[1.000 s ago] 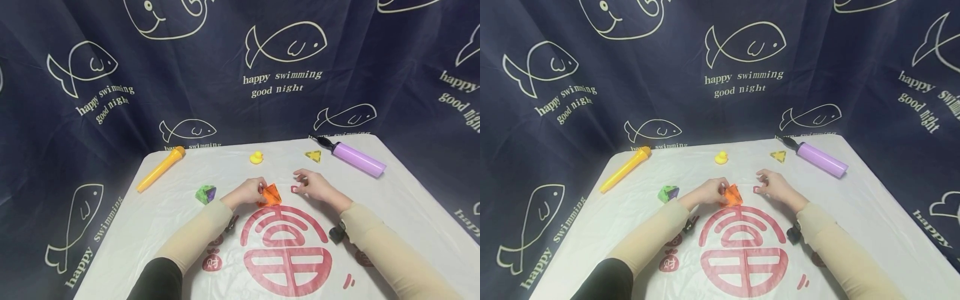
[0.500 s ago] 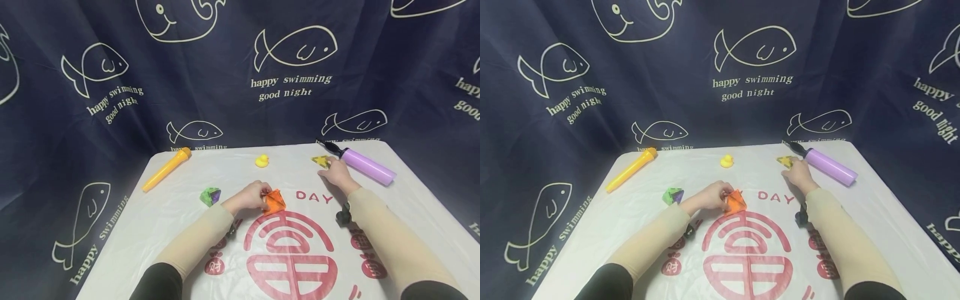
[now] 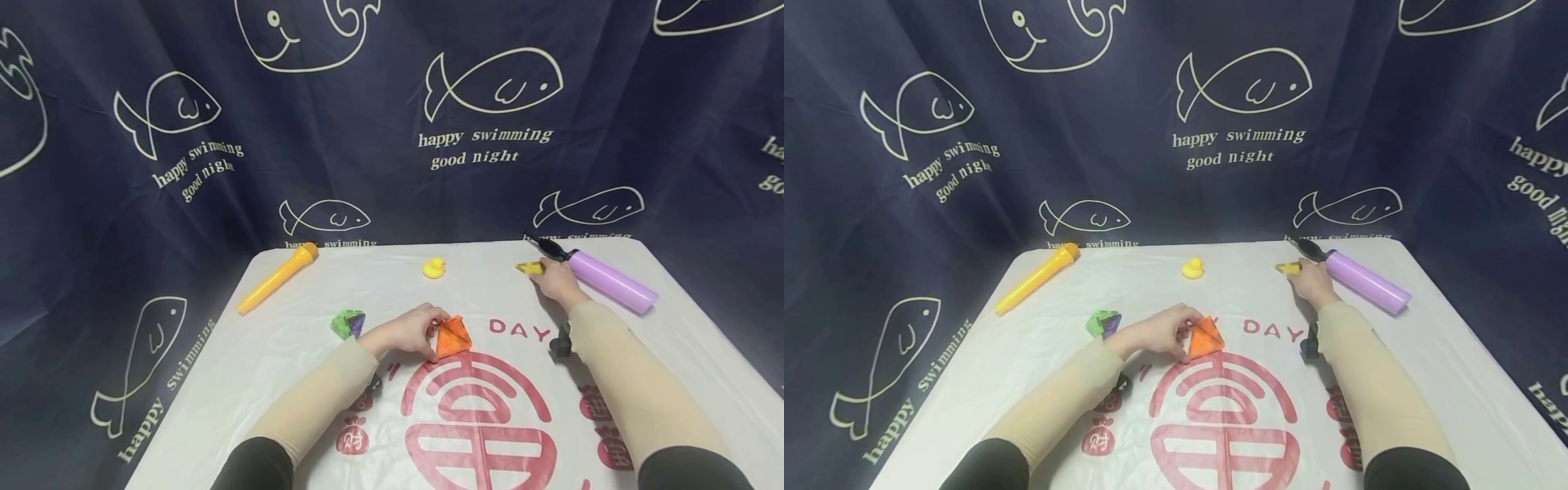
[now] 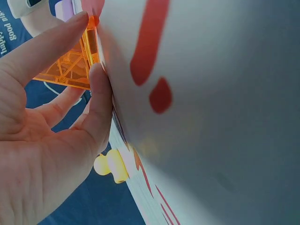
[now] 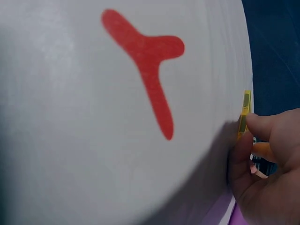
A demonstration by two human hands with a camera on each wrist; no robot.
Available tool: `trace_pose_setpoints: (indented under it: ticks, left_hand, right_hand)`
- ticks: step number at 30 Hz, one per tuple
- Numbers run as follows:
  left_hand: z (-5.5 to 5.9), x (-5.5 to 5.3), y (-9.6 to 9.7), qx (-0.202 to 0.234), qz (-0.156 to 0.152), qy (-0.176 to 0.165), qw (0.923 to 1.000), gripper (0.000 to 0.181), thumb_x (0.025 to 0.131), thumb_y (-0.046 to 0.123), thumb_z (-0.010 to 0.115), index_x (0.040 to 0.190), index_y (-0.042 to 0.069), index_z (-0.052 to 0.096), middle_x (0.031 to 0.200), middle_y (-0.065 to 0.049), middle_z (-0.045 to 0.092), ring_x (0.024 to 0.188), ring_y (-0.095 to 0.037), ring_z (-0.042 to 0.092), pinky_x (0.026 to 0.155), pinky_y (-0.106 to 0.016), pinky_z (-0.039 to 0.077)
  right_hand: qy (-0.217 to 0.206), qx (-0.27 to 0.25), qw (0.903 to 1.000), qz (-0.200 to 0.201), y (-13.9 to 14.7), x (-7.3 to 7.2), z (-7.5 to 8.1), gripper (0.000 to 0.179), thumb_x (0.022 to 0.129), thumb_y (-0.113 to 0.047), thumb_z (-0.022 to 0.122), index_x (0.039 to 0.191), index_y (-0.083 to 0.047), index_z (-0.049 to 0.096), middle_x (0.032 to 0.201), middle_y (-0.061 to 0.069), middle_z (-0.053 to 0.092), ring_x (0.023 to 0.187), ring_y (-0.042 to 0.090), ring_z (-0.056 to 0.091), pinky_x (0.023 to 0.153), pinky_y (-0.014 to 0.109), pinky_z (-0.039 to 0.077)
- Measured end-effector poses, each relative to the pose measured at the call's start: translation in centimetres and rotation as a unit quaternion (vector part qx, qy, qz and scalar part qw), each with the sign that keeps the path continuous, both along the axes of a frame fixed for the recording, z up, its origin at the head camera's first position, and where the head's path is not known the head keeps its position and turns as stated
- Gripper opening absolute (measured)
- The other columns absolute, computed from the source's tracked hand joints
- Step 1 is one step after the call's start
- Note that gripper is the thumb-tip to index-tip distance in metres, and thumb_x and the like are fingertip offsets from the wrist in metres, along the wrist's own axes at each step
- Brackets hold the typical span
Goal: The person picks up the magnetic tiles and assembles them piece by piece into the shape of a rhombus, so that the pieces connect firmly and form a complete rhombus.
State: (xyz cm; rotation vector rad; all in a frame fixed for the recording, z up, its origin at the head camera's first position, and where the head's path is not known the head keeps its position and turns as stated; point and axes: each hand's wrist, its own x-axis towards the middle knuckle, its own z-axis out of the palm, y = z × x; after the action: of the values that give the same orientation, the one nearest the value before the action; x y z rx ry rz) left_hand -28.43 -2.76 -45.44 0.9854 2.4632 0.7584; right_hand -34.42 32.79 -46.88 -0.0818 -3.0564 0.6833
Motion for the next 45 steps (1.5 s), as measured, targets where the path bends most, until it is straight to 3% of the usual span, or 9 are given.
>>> trace_pose_setpoints:
  ticks: [5, 11, 17, 24, 29, 32, 36, 38, 45]
  left_hand:
    - [0.1, 0.3, 0.3, -0.013, 0.012, 0.011, 0.9998, 0.072, 0.069, 0.008, 0.093, 0.131, 0.011, 0.058, 0.119, -0.005, 0.054, 0.091, -0.012, 0.053, 0.084, -0.023, 0.045]
    - [0.0, 0.4, 1.0, -0.028, 0.05, 0.036, 0.9977, 0.069, 0.07, 0.016, 0.094, 0.128, 0.013, 0.057, 0.118, -0.007, 0.056, 0.101, -0.015, 0.055, 0.09, -0.026, 0.047]
    - [-0.3, 0.3, 1.8, -0.037, 0.077, 0.045, 0.9953, 0.072, 0.067, 0.024, 0.096, 0.126, 0.012, 0.057, 0.11, -0.005, 0.054, 0.097, -0.015, 0.055, 0.09, -0.027, 0.049]
    - [-0.2, 0.0, 2.6, -0.046, 0.099, 0.051, 0.9927, 0.071, 0.068, 0.028, 0.095, 0.125, 0.01, 0.056, 0.104, -0.004, 0.051, 0.091, -0.015, 0.053, 0.085, -0.027, 0.05]
    - [0.0, -0.1, 3.1, -0.051, 0.12, 0.059, 0.9898, 0.069, 0.069, 0.031, 0.096, 0.12, 0.008, 0.055, 0.101, -0.004, 0.052, 0.09, -0.016, 0.052, 0.084, -0.027, 0.049]
    - [0.0, -0.2, 3.3, -0.051, 0.13, 0.063, 0.9882, 0.067, 0.069, 0.035, 0.096, 0.116, 0.008, 0.055, 0.099, -0.004, 0.052, 0.089, -0.017, 0.052, 0.082, -0.027, 0.049]
    - [0.0, -0.3, 3.5, -0.053, 0.144, 0.065, 0.9861, 0.069, 0.07, 0.037, 0.095, 0.118, 0.006, 0.055, 0.1, -0.006, 0.054, 0.091, -0.018, 0.054, 0.083, -0.03, 0.05]
    - [0.1, -0.3, 3.6, -0.059, 0.148, 0.067, 0.9849, 0.072, 0.072, 0.038, 0.094, 0.123, 0.005, 0.055, 0.104, -0.007, 0.056, 0.094, -0.02, 0.055, 0.087, -0.031, 0.05]
    - [0.0, -0.3, 4.0, -0.075, 0.153, 0.072, 0.9827, 0.074, 0.075, 0.04, 0.092, 0.128, 0.004, 0.055, 0.105, -0.008, 0.058, 0.096, -0.021, 0.057, 0.088, -0.033, 0.05]
  right_hand:
    - [0.003, 0.0, 1.0, 0.009, 0.0, 0.4, 0.1, 0.061, 0.101, -0.019, 0.056, 0.143, 0.021, 0.035, 0.141, 0.044, 0.038, 0.128, 0.063, 0.033, 0.112, 0.064, 0.027]
    - [-0.01, -0.067, 0.9977, -0.005, -0.4, 1.4, 0.6, 0.064, 0.096, -0.021, 0.064, 0.137, 0.022, 0.038, 0.137, 0.044, 0.039, 0.126, 0.06, 0.037, 0.11, 0.063, 0.028]
    - [-0.021, -0.093, 0.9954, -0.014, -1.2, 3.0, 0.7, 0.067, 0.094, -0.021, 0.07, 0.134, 0.023, 0.039, 0.129, 0.045, 0.045, 0.119, 0.056, 0.046, 0.107, 0.062, 0.034]
    - [-0.012, -0.107, 0.994, -0.02, -2.3, 4.5, 0.3, 0.066, 0.09, -0.024, 0.075, 0.125, 0.022, 0.043, 0.117, 0.039, 0.045, 0.109, 0.049, 0.045, 0.102, 0.06, 0.038]
    - [-0.016, -0.11, 0.9936, -0.019, -3.3, 5.5, 0.3, 0.065, 0.086, -0.026, 0.079, 0.12, 0.019, 0.044, 0.109, 0.032, 0.045, 0.101, 0.043, 0.047, 0.095, 0.055, 0.044]
    - [-0.029, -0.126, 0.9915, -0.015, -3.9, 6.0, 0.2, 0.067, 0.086, -0.025, 0.08, 0.12, 0.018, 0.041, 0.109, 0.032, 0.043, 0.097, 0.043, 0.049, 0.079, 0.048, 0.054]
    - [-0.026, -0.124, 0.9919, -0.014, -4.8, 6.5, 0.0, 0.068, 0.085, -0.026, 0.082, 0.119, 0.016, 0.04, 0.107, 0.031, 0.048, 0.093, 0.041, 0.053, 0.067, 0.042, 0.055]
    - [-0.014, -0.111, 0.9936, -0.013, -5.3, 6.8, 0.1, 0.066, 0.084, -0.026, 0.083, 0.118, 0.013, 0.042, 0.105, 0.03, 0.053, 0.093, 0.038, 0.054, 0.072, 0.041, 0.051]
    - [0.004, -0.139, 0.9902, -0.015, -6.5, 8.1, 0.0, 0.051, 0.085, -0.021, 0.082, 0.114, 0.007, 0.051, 0.098, 0.024, 0.062, 0.078, 0.03, 0.06, 0.058, 0.032, 0.049]
